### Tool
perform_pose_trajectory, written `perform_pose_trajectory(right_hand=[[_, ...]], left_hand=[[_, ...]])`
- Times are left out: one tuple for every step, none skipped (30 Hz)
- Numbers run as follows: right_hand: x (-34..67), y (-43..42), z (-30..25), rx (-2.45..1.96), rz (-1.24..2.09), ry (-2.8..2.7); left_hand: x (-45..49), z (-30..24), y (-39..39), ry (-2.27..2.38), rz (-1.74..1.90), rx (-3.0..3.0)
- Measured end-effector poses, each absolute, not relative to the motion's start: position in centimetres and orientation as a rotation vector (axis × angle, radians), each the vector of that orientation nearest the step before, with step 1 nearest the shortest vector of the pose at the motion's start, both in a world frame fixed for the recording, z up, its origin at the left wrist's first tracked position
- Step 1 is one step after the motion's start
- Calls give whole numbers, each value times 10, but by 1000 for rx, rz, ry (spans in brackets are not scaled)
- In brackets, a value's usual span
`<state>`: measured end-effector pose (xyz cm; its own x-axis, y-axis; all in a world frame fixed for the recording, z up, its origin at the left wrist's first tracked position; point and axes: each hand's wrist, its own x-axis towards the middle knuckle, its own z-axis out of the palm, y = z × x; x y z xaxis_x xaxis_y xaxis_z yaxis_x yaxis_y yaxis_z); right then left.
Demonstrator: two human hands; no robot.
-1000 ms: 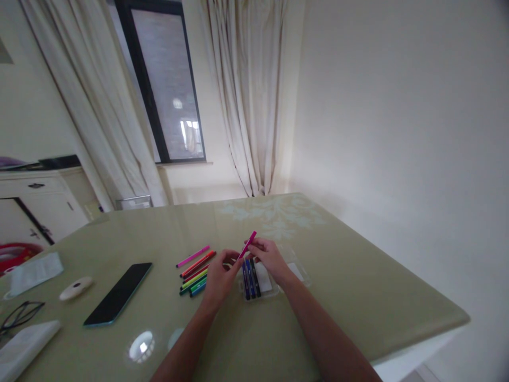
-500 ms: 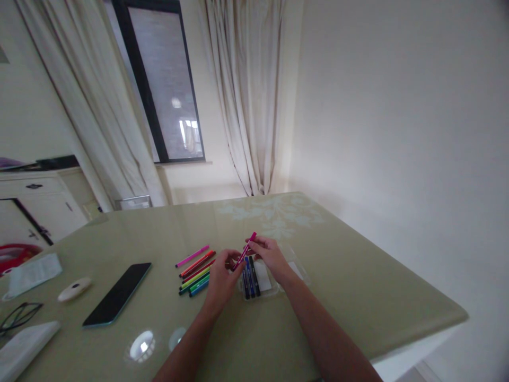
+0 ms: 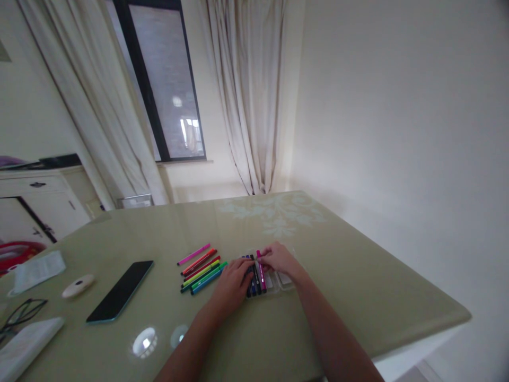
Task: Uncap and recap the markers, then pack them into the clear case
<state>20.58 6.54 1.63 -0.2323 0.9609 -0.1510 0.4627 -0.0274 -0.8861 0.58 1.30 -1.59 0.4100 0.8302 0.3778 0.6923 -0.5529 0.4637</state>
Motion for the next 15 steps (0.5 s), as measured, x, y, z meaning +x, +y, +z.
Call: perform_pose_trajectory(right_hand=[[203, 65, 16, -1513, 1195, -1730], [201, 65, 15, -1526, 1177, -1740], [200, 64, 15, -1537, 1158, -1750], [199, 64, 15, -1550, 1132, -1762], [198, 64, 16, -1565, 1101, -1775], [198, 64, 16, -1578, 1069, -1790], [198, 63, 17, -1588, 1041, -1807], [199, 63, 17, -1597, 1012, -1828], [199, 63, 17, -1607, 983, -1852], [199, 63, 17, -1617, 954, -1874], [200, 64, 17, -1629, 924, -1893], [200, 64, 17, -1641, 891, -1911], [200, 64, 16, -1652, 860, -1926], [200, 64, 16, -1660, 829, -1938], [200, 65, 15, -1667, 800, -1949]], left_hand=[[6, -16, 13, 1337, 847, 2442], [6, -15, 13, 1334, 841, 2451], [6, -14, 13, 1328, 834, 2459], [6, -13, 13, 1322, 829, 2466], [6, -13, 12, 1316, 827, 2471], [6, -12, 12, 1312, 828, 2474], [6, -12, 12, 1311, 829, 2475], [6, -12, 11, 1314, 828, 2476], [6, -12, 11, 1320, 828, 2478], [6, -12, 11, 1323, 824, 2484], [6, -12, 11, 1324, 818, 2495], [6, -13, 11, 1324, 810, 2507], [7, -13, 11, 1325, 805, 2518], [7, -13, 11, 1328, 801, 2526], [8, -13, 10, 1328, 799, 2530]])
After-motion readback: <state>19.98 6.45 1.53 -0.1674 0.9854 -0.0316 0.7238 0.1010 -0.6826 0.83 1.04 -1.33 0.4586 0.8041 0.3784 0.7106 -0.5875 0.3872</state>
